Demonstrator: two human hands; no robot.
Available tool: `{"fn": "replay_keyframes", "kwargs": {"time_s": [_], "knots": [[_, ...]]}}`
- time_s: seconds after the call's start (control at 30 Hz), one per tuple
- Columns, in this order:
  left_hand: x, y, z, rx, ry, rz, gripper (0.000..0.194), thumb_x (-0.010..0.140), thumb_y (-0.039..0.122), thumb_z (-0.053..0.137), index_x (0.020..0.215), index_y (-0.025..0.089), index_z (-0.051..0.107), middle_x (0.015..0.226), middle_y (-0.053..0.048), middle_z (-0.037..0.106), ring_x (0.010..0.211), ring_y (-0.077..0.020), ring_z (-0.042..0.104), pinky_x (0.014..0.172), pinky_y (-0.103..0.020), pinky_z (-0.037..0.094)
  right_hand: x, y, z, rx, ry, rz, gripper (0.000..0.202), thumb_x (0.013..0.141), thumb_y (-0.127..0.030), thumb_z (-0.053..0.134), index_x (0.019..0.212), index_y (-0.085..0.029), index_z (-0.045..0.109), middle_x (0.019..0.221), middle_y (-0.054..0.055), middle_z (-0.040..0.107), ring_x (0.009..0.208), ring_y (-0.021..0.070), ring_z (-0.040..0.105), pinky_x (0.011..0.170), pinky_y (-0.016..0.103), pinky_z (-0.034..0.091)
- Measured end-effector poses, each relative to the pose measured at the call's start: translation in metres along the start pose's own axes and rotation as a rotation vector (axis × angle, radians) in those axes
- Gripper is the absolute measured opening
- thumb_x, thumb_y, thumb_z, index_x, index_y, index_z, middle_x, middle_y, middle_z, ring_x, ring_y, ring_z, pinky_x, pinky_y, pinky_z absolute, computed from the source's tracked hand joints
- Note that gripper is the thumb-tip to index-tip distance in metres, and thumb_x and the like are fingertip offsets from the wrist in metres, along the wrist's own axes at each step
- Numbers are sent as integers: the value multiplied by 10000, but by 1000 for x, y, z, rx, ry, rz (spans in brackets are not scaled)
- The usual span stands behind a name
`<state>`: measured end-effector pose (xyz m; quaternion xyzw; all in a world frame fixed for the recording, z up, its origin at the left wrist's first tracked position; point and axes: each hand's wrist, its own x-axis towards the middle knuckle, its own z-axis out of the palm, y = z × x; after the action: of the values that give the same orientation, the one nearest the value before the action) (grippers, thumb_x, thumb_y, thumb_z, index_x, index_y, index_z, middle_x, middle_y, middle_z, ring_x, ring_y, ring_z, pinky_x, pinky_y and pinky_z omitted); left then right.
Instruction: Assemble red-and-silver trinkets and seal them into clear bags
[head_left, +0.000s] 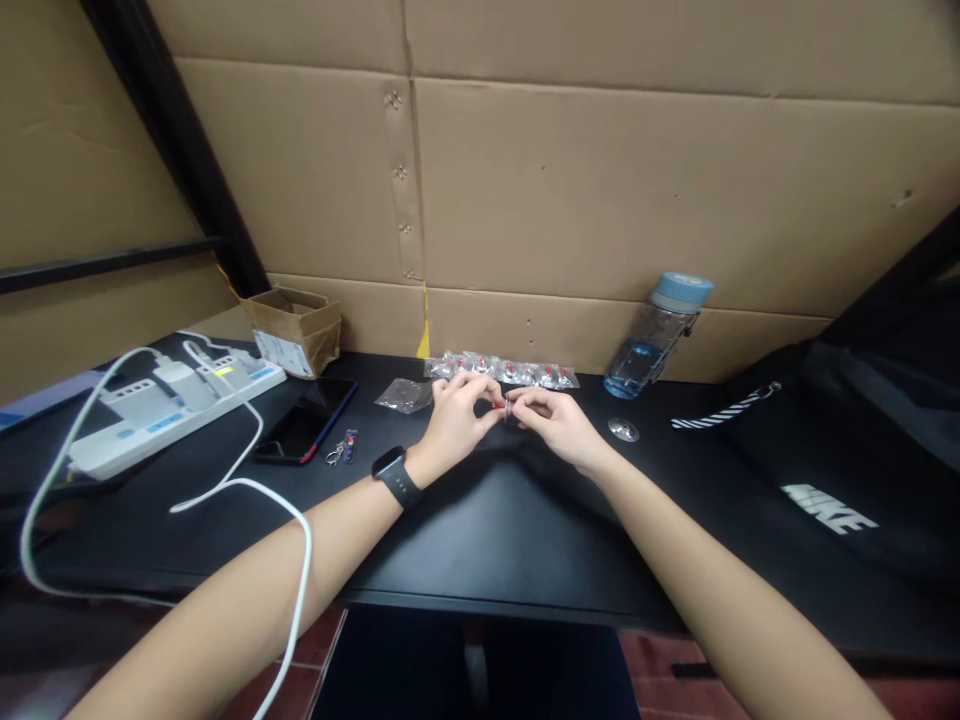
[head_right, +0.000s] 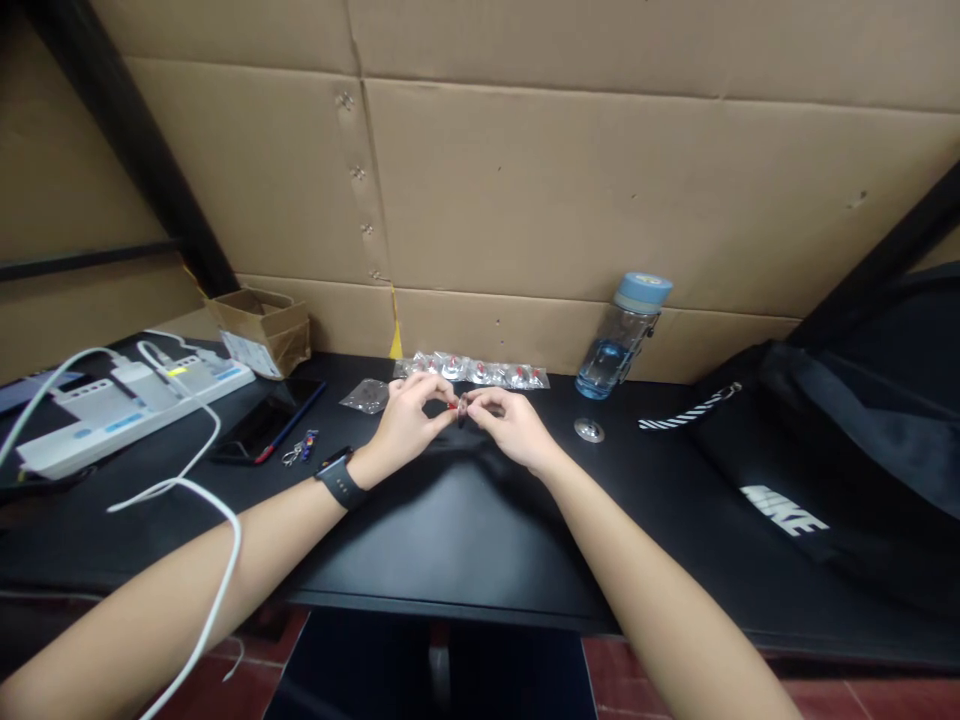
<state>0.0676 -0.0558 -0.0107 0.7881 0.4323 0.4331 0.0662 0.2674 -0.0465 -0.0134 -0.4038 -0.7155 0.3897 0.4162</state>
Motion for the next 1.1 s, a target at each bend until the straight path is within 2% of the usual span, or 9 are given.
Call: {"fn": "replay_keyframes", "kwargs": {"time_s": [0.17,0.27,0.37,0.5,0.7,0.87,1.0,1.1], "knots": [[-2,5,-2,-22,-59,82,298,829,198,624,1121,244,593,1230,-42,660,1187,-244,548,1005,-395,362,0,-1,-7,-396,31,-159,193,945,-332,595,881,-189,707,1271,130,608,1155,268,609,908,414,518],[-3,6,0,31,-112,117,250,848,316,668,1089,260,635,1296,-36,629,1244,-270,501,1030,-421,355,-1,0,-7,-490,51,-230,135,946,-279,594,899,-193,688,1264,129,603,1232,280,563,1049,470,437],[-4,4,4,88,-113,100,213,875,380,672,1055,266,673,1294,-33,636,1241,-276,490,1001,-429,364,-2,2,-6,-527,47,-260,103,946,-259,599,905,-202,675,1275,122,592,1266,282,534,1112,499,376],[-4,-1,8,139,-115,67,184,896,386,662,1038,286,722,1289,-24,649,1226,-280,486,962,-439,364,-2,3,-6,-548,50,-265,107,949,-254,594,894,-208,673,1282,115,577,1279,286,513,1113,508,371],[-6,-8,14,182,-177,63,149,855,373,709,978,320,775,1269,-9,670,1237,-295,456,948,-464,342,-4,0,-9,-614,22,-316,118,959,-211,552,873,-205,632,1304,118,546,1279,290,487,1109,517,375],[-4,-8,14,166,-214,18,132,843,427,734,938,359,796,1219,5,688,1201,-294,460,921,-462,340,-3,-1,-15,-695,12,-363,118,967,-195,532,888,-207,618,1324,125,530,1270,296,482,1101,517,381],[-3,-5,12,127,-217,17,177,886,485,690,855,356,808,1188,10,699,1178,-283,471,936,-470,332,-4,-5,-16,-669,-15,-379,104,975,-213,538,910,-208,619,1317,122,535,1259,286,493,1099,506,386],[-4,-4,13,91,-225,21,200,921,441,660,838,334,807,1177,0,704,1177,-275,478,940,-464,343,-4,-7,-15,-636,-47,-382,104,978,-221,538,922,-204,624,1319,126,536,1270,280,493,1096,491,394]]}}
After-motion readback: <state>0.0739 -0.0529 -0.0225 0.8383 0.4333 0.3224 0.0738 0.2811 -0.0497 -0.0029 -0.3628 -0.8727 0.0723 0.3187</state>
